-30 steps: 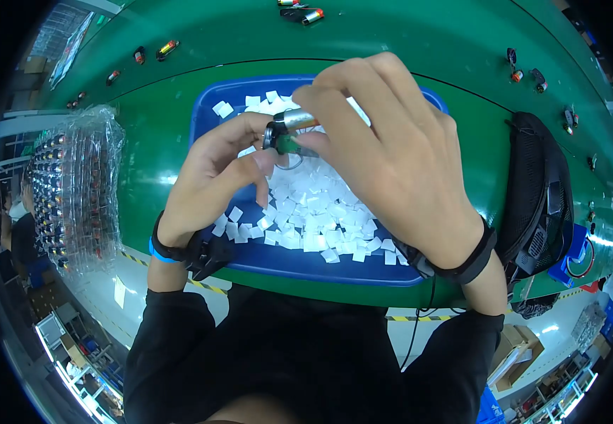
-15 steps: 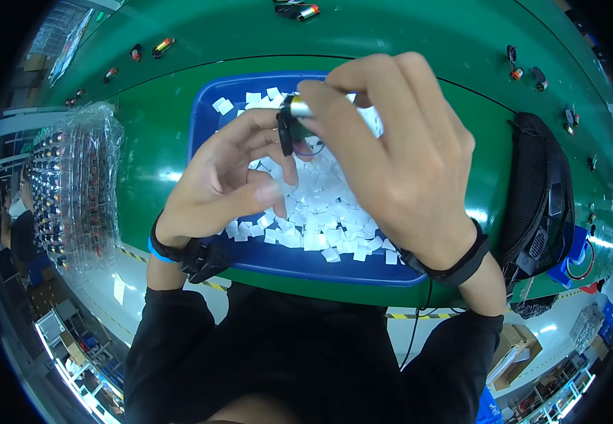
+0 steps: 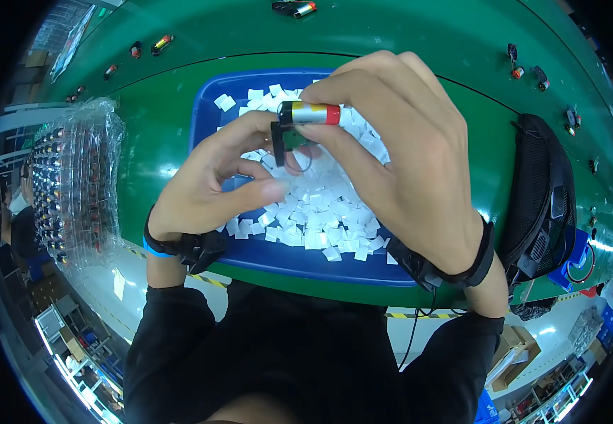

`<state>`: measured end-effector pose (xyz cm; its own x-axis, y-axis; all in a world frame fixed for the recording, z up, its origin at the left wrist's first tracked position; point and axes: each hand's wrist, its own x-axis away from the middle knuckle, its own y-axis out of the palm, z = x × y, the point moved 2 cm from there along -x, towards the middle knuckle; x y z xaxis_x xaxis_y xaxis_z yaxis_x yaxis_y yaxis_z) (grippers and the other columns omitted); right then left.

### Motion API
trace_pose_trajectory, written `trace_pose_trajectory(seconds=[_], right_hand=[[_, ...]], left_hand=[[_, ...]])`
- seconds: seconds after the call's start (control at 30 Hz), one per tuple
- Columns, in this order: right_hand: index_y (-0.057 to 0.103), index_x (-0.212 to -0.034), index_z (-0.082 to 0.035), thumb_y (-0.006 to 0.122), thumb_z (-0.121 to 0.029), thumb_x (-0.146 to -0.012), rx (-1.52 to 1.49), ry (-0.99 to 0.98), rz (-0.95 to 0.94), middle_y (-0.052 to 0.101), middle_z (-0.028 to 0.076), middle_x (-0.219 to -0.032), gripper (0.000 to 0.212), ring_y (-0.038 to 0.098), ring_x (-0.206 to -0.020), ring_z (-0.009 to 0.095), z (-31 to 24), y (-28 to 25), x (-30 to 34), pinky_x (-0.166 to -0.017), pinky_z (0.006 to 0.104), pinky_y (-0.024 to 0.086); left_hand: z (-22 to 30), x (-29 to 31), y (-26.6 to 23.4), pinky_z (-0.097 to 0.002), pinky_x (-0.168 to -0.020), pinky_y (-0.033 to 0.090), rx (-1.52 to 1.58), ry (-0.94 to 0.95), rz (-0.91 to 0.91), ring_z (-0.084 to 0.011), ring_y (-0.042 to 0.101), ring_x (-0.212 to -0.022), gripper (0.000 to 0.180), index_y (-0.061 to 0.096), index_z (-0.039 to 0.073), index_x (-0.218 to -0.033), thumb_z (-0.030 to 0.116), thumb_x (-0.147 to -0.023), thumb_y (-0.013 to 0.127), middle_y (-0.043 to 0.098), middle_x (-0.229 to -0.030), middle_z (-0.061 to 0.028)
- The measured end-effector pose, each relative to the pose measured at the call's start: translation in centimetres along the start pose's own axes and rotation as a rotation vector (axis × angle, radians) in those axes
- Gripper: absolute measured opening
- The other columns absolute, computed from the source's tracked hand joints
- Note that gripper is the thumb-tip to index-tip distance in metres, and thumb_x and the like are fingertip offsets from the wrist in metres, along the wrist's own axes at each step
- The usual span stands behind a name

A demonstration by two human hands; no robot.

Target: The person assembles electronic components by fitting a battery and a circuit board into a black plastic housing. They press the pieces together and place the finished unit onto the green workbench before repeating the process.

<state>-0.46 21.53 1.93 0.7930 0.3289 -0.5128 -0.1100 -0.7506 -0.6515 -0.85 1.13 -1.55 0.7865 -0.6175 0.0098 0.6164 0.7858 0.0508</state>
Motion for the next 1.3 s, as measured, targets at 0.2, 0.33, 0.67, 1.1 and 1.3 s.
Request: trace_pose_trajectory(seconds=[0.2,0.33,0.67,1.1,1.3], right_hand=[[0.070,-0.093,-0.003,0.083,-0.003,-0.069,-0.044,-0.055,-0.103,0.070,0.009,-0.094,0.028,0.062,-0.090,0.024,-0.3,-0.9,-0.5,-0.077,0.0323,0.047],[0.070,-0.091,-0.005,0.085,-0.004,-0.067,-0.058,-0.192,-0.187,0.072,0.008,-0.095,0.028,0.062,-0.091,0.025,-1.0,-1.3,-0.7,-0.075,0.0321,0.048],[0.069,-0.091,-0.004,0.082,0.000,-0.068,0.037,-0.269,-0.064,0.075,0.008,-0.102,0.027,0.063,-0.095,0.027,-1.5,0.6,0.0,-0.073,0.0319,0.054],[0.075,-0.085,-0.009,0.082,-0.001,-0.058,0.231,-0.284,0.061,0.067,0.000,-0.090,0.028,0.055,-0.078,0.022,-1.5,0.5,0.8,-0.063,0.0307,0.046],[0.075,-0.085,-0.009,0.083,-0.002,-0.059,0.196,-0.291,0.089,0.067,0.001,-0.089,0.029,0.054,-0.078,0.021,-2.0,0.7,0.7,-0.063,0.0295,0.046]], left_hand=[[-0.3,-0.2,-0.9,-0.0258,-0.064,0.058,0.161,-0.172,0.060,-0.0127,0.062,-0.083,0.039,0.056,-0.004,-0.124,0.021,-0.095,0.067,0.064,-0.103,-0.0098],[0.7,-0.2,-1.0,-0.0252,-0.062,0.057,0.226,-0.247,0.037,-0.0123,0.062,-0.084,0.036,0.056,-0.005,-0.124,0.017,-0.097,0.064,0.063,-0.103,-0.0103],[0.8,0.6,-0.5,-0.0248,-0.062,0.058,0.080,-0.145,0.073,-0.0123,0.065,-0.079,0.034,0.055,-0.006,-0.125,0.008,-0.095,0.063,0.062,-0.100,-0.0121],[0.5,0.2,0.2,-0.0327,-0.069,0.065,0.049,-0.091,0.094,-0.0212,0.065,-0.095,0.039,0.057,-0.008,-0.124,0.000,-0.088,0.070,0.060,-0.115,-0.0175],[-0.1,0.3,0.5,-0.0362,-0.071,0.066,-0.002,0.000,0.112,-0.0261,0.065,-0.104,0.040,0.054,-0.009,-0.125,-0.003,-0.088,0.069,0.059,-0.123,-0.0214]])
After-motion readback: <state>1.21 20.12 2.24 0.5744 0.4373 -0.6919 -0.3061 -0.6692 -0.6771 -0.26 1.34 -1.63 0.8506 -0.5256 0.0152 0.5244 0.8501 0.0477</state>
